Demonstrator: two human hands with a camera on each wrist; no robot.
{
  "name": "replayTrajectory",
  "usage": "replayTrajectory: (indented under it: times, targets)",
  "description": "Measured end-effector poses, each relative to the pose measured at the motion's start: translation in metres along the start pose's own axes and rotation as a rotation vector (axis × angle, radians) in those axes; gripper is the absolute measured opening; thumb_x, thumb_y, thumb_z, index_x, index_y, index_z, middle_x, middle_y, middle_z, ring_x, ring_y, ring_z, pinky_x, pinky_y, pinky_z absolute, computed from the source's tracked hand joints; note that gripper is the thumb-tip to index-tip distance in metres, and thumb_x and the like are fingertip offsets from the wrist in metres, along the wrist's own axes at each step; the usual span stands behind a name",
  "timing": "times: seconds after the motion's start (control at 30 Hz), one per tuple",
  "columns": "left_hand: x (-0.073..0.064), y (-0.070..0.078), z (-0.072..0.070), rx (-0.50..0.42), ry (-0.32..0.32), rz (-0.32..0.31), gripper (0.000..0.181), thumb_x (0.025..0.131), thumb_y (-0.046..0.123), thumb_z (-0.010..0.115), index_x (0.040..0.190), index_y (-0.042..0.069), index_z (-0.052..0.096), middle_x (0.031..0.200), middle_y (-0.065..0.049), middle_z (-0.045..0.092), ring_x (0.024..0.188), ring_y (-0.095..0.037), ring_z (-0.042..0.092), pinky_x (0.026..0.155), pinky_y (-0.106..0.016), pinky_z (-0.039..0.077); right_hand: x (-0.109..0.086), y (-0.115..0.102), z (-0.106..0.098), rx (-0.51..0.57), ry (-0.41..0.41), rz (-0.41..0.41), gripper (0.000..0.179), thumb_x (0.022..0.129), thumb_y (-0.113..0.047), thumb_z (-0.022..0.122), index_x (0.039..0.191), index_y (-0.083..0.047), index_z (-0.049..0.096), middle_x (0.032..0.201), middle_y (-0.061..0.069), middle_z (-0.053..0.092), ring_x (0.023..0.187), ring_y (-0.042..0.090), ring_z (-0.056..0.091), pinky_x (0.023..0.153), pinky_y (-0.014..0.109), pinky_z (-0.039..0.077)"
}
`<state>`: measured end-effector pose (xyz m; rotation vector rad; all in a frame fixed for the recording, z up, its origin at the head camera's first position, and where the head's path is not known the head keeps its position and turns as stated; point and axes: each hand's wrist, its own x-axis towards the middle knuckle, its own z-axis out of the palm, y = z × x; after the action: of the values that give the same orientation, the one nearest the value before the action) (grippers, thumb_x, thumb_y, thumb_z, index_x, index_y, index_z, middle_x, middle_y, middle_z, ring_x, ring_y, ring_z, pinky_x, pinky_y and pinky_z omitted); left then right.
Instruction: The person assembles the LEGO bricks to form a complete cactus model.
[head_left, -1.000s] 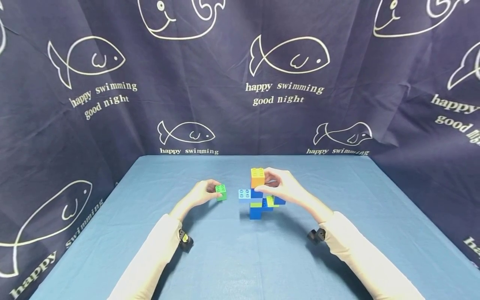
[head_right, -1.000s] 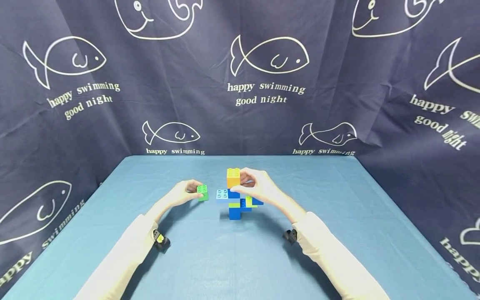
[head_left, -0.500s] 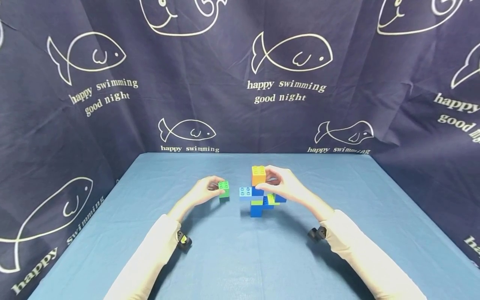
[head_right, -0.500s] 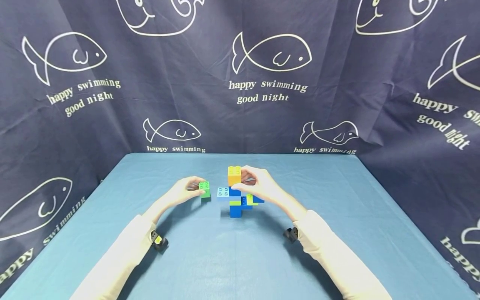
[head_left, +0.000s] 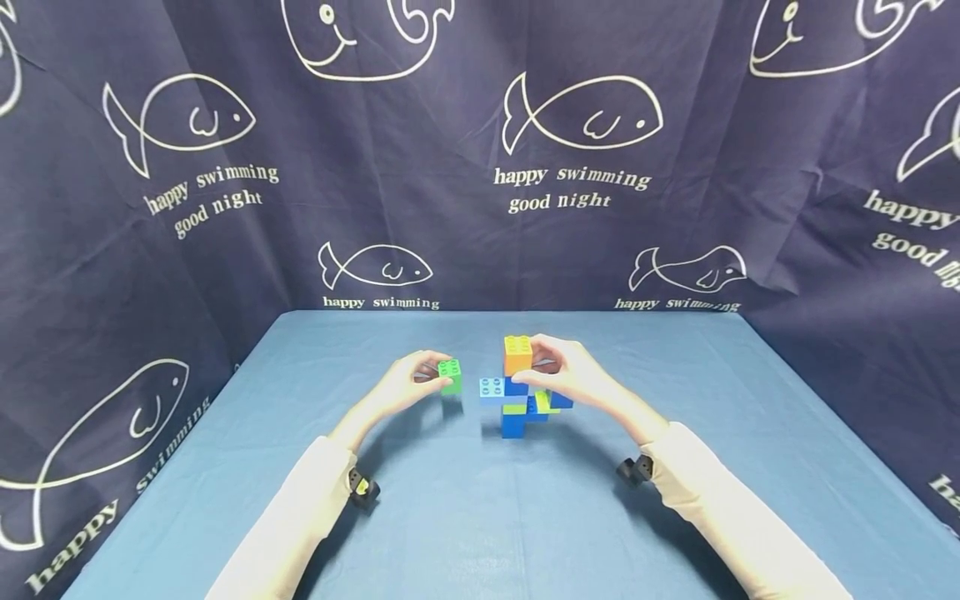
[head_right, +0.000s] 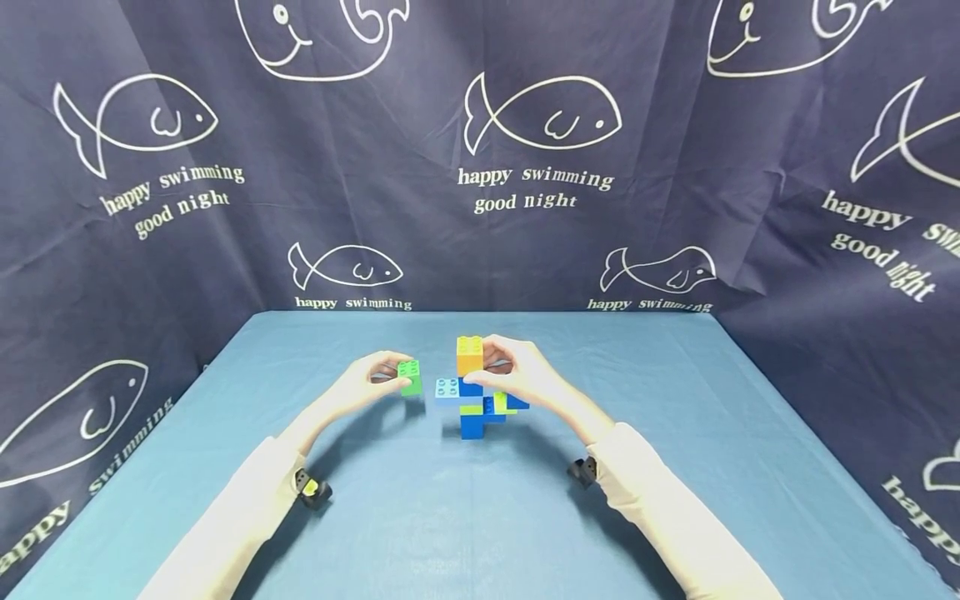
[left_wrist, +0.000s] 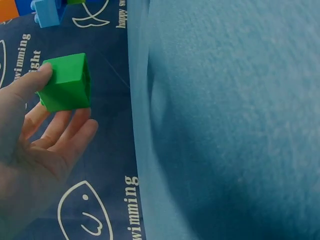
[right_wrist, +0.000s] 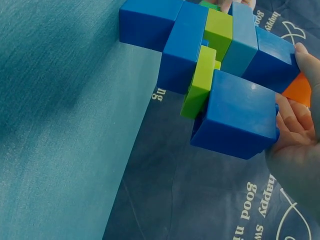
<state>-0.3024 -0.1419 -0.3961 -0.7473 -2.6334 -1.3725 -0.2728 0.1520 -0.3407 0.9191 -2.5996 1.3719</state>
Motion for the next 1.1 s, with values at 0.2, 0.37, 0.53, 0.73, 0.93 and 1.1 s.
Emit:
replayTrajectory:
  times: [0.2,0.37,0.53,0.73,0.93,1.1]
  targets:
    - [-0.002,0.004,0.000,-0.082,0.036,0.032,0.042,0.081,0.019,0.074,0.118,0.005,0.061,0.102,-0.011,0.067,0.090,-0.020,0.065,0.084,-0.031,0.053,0.000,0.002,0.000,0.010,-0.005,0.010,0.035,0.079,-0.025,0.076,0.108,-0.013,0.061,0.095,0.004,0.067,0.089,0.018,0.066,0.085,0.035,0.053]
    - [-0.004,0.009,0.000,-0.132,0.073,0.040,0.036,0.080,0.015,0.074,0.111,0.004,0.061,0.098,-0.012,0.066,0.087,-0.017,0.064,0.082,-0.026,0.053,0.000,0.003,0.000,0.012,-0.008,0.010,0.035,0.079,-0.026,0.076,0.108,-0.013,0.061,0.096,0.004,0.066,0.090,0.019,0.066,0.085,0.036,0.053]
    - [-0.006,0.016,0.000,-0.148,0.095,0.055,0.034,0.080,0.016,0.074,0.111,0.006,0.062,0.097,-0.011,0.067,0.086,-0.015,0.065,0.081,-0.026,0.054,0.000,0.003,0.000,0.010,-0.003,0.006,0.035,0.078,-0.026,0.076,0.108,-0.013,0.061,0.095,0.004,0.067,0.089,0.020,0.067,0.084,0.036,0.054]
    - [-0.006,0.027,0.000,-0.174,0.101,0.081,0.035,0.080,0.019,0.075,0.111,0.008,0.063,0.098,-0.011,0.067,0.088,-0.018,0.065,0.084,-0.033,0.053,0.001,0.002,0.000,0.009,0.009,-0.009,0.033,0.078,-0.023,0.077,0.105,-0.012,0.061,0.094,0.004,0.067,0.088,0.018,0.066,0.084,0.037,0.054]
    - [-0.007,0.038,0.003,-0.167,0.100,0.101,0.034,0.080,0.018,0.074,0.112,0.012,0.063,0.100,-0.006,0.067,0.089,-0.016,0.064,0.082,-0.024,0.053,0.001,0.002,-0.001,0.016,0.003,-0.009,0.034,0.078,-0.024,0.077,0.106,-0.012,0.061,0.095,0.004,0.067,0.088,0.017,0.065,0.084,0.038,0.053]
    - [-0.008,0.046,0.006,-0.166,0.085,0.096,0.034,0.081,0.021,0.074,0.112,0.014,0.063,0.100,-0.005,0.067,0.090,-0.015,0.064,0.082,-0.025,0.053,0.000,0.004,0.000,0.023,0.003,-0.006,0.035,0.078,-0.023,0.077,0.107,-0.012,0.061,0.095,0.005,0.067,0.088,0.018,0.066,0.085,0.041,0.053]
